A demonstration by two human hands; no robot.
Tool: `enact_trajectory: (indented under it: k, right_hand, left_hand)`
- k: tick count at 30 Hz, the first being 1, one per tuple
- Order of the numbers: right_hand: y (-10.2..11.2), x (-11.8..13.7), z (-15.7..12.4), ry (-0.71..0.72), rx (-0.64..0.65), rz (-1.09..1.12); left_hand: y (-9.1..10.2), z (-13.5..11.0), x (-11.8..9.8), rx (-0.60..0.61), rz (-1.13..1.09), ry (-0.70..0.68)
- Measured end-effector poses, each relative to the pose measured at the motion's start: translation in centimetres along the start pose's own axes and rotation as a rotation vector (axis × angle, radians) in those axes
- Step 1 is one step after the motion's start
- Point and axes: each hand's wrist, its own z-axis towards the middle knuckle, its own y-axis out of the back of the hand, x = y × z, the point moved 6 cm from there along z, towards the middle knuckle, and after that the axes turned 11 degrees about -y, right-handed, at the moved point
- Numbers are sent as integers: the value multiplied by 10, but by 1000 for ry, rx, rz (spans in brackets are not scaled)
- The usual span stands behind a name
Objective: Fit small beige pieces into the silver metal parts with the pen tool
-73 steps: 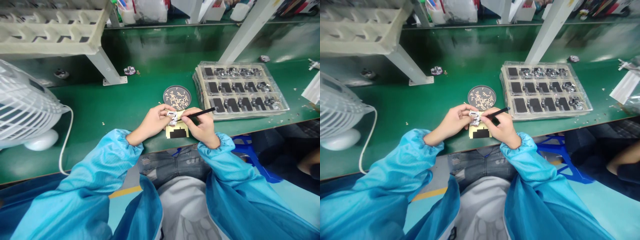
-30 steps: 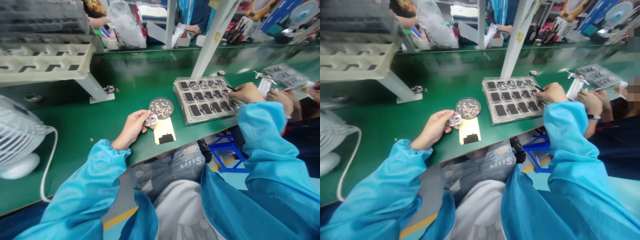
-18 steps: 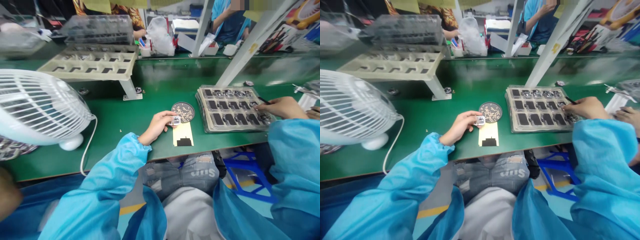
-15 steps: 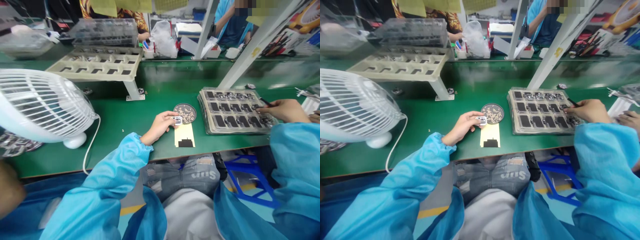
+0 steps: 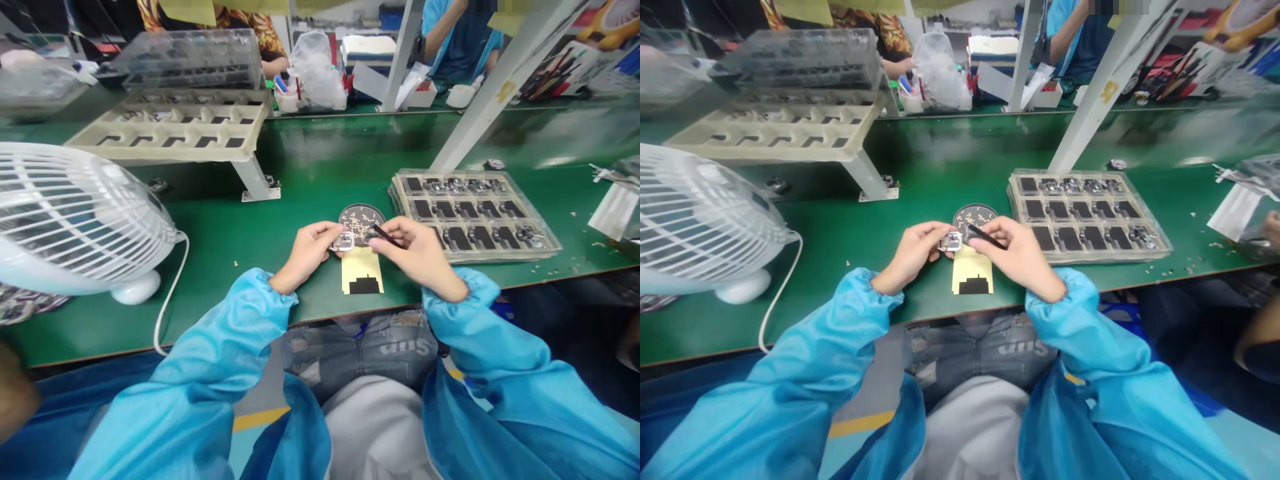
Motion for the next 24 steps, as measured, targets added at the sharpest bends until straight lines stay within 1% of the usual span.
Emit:
enact_trajectory:
  k: [1,3,6,8,11,14,19,24]
  right_hand:
    - [-10,-5,2,-4,13,37]
    - [-22,-12,7,-9,44,95]
    - [-28,-20,11,-58,134,147]
    - [-28,-25,12,-117,161,166]
    - [-27,-31,13,-183,122,161]
    - [-28,-35,15,-203,92,155]
    - [-29,-39,16,-203,75,179]
    - [-28,-43,16,-263,74,271]
  left_hand:
    - [1,1,-1,3,-12,-19]
    - [2,1,-2,11,-49,-46]
    - [3,0,-4,6,-82,-76]
    - [4,0,-6,8,-85,-104]
    - [1,-2,-10,41,-68,-143]
    - [-3,-4,-12,78,-69,-167]
    - [-7,-7,-12,104,-84,-198]
    - [-9,-9,-12,125,-52,-285]
